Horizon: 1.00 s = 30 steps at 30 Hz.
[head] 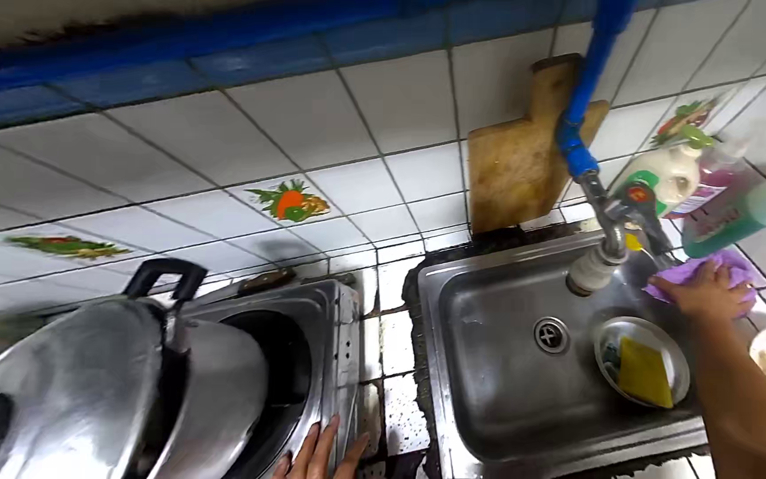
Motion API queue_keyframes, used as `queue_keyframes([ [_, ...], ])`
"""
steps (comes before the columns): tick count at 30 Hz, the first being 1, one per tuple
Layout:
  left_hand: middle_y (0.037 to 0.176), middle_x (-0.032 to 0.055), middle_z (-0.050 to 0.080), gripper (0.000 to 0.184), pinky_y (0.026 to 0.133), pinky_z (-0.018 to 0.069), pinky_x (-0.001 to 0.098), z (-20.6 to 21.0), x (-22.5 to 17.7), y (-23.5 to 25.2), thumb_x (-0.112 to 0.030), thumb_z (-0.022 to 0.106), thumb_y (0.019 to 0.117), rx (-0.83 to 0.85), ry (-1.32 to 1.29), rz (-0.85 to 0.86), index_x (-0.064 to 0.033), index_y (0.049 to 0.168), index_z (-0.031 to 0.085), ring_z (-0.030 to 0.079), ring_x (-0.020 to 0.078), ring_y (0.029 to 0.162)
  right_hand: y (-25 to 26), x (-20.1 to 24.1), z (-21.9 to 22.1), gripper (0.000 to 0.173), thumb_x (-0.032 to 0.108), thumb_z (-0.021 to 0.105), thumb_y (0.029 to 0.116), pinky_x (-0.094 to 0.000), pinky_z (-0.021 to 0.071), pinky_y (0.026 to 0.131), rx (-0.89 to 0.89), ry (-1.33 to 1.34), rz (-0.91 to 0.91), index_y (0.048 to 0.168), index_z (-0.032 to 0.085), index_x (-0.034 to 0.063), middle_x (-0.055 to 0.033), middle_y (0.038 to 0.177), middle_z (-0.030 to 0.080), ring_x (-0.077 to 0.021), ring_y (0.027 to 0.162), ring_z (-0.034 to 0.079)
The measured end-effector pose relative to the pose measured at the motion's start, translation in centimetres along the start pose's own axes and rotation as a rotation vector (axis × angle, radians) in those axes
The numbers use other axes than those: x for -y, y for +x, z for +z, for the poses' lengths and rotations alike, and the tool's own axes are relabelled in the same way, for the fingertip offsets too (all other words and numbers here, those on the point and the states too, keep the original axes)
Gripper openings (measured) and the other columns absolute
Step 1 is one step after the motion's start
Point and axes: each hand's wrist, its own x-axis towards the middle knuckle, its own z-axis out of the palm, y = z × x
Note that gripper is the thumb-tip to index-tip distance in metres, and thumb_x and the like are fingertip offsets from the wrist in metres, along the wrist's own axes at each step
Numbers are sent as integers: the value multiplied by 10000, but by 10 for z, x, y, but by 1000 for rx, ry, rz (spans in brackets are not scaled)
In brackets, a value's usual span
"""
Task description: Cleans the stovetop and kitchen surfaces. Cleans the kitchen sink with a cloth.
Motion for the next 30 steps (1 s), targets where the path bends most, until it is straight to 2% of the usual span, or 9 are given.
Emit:
queue_keyframes([
  [2,1473,294,510,430,1154,205,700,1,-1,0,-407,600,912,-11,-9,9,-134,1213,739,412,544,1399,-20,9,5,813,323,747,882,-792,101,1147,-76,58,-71,1551,408,7,-287,1629,301,-569,1510,168],
  [4,1478,285,511,431,1147,210,711,2,-3,-2,-391,621,881,-26,-27,15,-132,1201,749,411,549,1397,-54,34,6,454,116,620,930,-748,306,1095,-149,128,-131,1372,625,8,-302,1459,532,-560,1393,417],
  [6,1493,257,509,425,1149,212,707,1,-4,-1,-389,635,869,-37,-42,15,-145,1196,754,403,531,1412,-97,66,14,324,57,566,953,-705,415,1026,-139,247,-258,1233,692,-44,-339,1276,635,-537,1237,573],
  [11,1483,208,540,426,1136,244,705,5,-6,-1,-406,589,866,-100,-32,0,-175,1176,768,437,473,1414,-281,145,57,232,-5,669,892,-562,527,1004,93,496,-883,1100,770,10,-184,1161,737,-384,1137,681],
  [15,1451,184,578,428,1113,279,696,11,-5,0,-424,536,877,-165,-26,-2,-191,1142,779,486,449,1383,-411,154,91,496,219,796,748,-772,379,1010,349,348,-1302,1239,755,165,-90,1379,666,-487,1342,525],
  [18,1438,151,597,436,1119,275,676,18,-2,-1,-452,487,902,-211,-22,-1,-225,1134,777,489,409,1389,-398,192,115,663,389,765,831,-831,236,1071,426,172,-1344,1448,610,201,-88,1552,516,-513,1468,348],
  [23,1434,99,610,420,1133,267,636,20,-4,-2,-437,450,932,-238,14,-17,-258,1144,765,498,355,1390,-292,313,146,561,433,519,1012,-809,171,1108,277,127,-1286,1516,528,188,-131,1580,470,-506,1477,333],
  [27,1444,95,603,410,1148,255,631,20,-2,-1,-416,452,940,-240,12,-5,-245,1154,757,485,345,1404,-244,362,168,561,444,494,1015,-810,126,1125,147,143,-1209,1518,523,197,-142,1598,440,-507,1499,281],
  [30,1445,124,596,424,1145,256,650,18,-2,-2,-429,463,934,-235,-5,8,-221,1160,756,482,377,1402,-275,351,173,619,467,519,1004,-776,136,1152,65,191,-1114,1514,513,115,-162,1601,429,-500,1510,258],
])
